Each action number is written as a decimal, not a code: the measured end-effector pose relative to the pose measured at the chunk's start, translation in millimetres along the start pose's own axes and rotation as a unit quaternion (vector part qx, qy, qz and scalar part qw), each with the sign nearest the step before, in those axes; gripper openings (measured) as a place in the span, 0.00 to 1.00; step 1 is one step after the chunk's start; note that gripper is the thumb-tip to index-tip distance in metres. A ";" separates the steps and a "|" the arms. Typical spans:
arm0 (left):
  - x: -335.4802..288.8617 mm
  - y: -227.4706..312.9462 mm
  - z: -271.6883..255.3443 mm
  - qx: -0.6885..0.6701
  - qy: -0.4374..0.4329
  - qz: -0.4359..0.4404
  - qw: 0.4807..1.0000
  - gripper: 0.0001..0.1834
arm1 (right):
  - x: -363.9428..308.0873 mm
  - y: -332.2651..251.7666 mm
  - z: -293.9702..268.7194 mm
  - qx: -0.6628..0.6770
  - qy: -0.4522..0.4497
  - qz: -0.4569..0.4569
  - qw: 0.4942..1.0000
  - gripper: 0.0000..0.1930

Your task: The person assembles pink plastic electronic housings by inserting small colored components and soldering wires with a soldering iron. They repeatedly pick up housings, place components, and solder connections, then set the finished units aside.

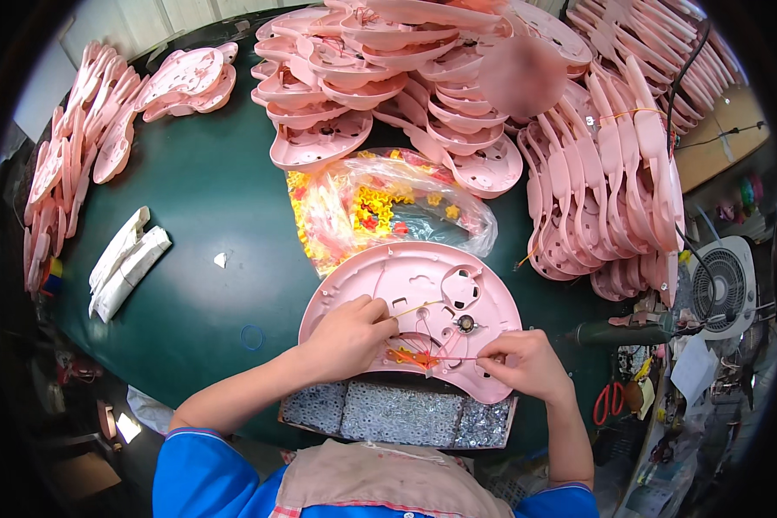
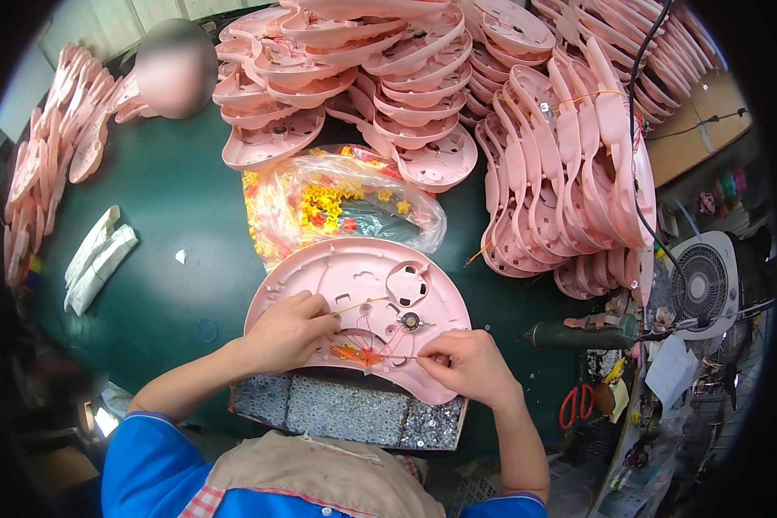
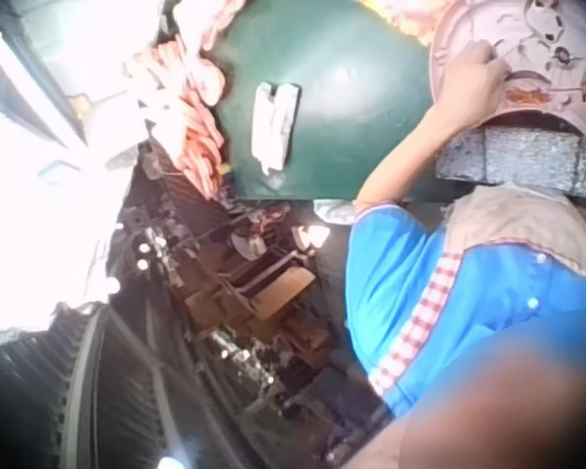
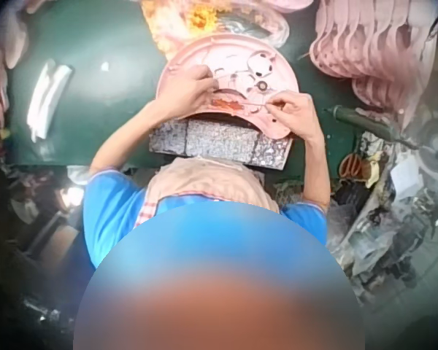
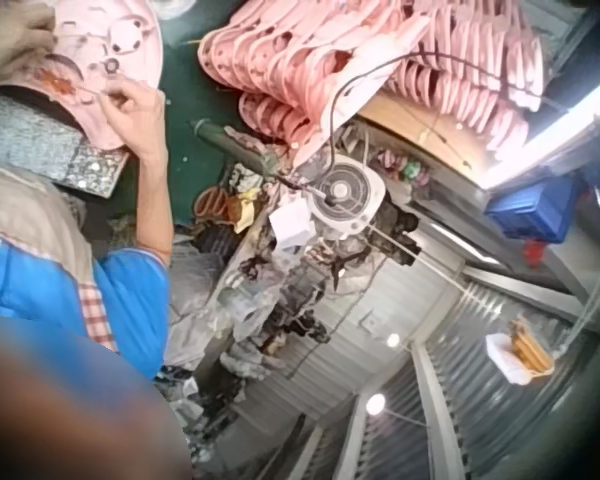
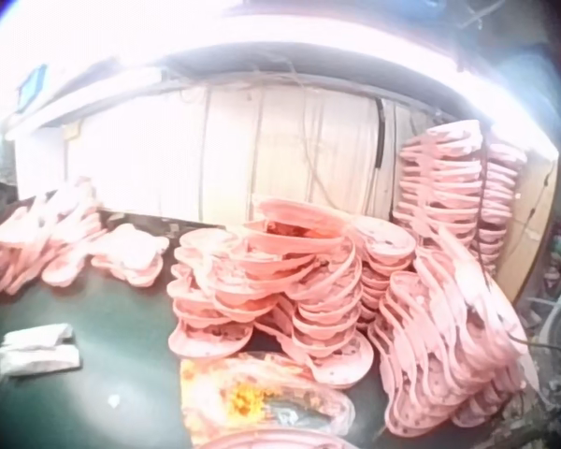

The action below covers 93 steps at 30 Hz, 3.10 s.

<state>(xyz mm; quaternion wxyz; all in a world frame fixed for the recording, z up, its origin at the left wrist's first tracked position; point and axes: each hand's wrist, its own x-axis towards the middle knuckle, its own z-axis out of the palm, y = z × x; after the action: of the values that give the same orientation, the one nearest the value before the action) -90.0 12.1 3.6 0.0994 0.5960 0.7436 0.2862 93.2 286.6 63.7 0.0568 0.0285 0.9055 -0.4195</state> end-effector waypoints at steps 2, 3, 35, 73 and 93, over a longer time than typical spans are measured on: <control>-0.7 0.7 3.0 0.044 0.013 -0.019 0.999 0.13 | -0.1 3.7 4.5 -0.176 0.022 -0.090 0.980 0.04; -0.2 3.3 -1.3 0.065 0.014 -0.026 0.997 0.12 | 0.5 5.6 8.0 -0.262 0.034 -0.134 0.955 0.04; -60.4 5.3 -22.7 0.082 0.256 -0.183 0.946 0.35 | -9.2 15.9 11.2 -0.165 0.256 0.092 0.948 0.18; 27.0 -430.7 -272.7 0.438 0.137 -0.387 0.800 0.26 | 278.8 -106.2 175.9 0.819 -0.113 0.221 0.517 0.10; -228.5 -262.7 -308.6 0.508 0.037 -0.272 0.817 0.13 | 352.4 -127.9 245.4 0.614 0.029 0.129 0.778 0.13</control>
<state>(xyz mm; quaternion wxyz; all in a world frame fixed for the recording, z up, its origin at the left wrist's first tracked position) -397.1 -331.3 68.3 -0.1712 0.3246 0.9182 -0.1489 -249.7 18.2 -41.7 0.0549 0.1862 0.4444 -0.8745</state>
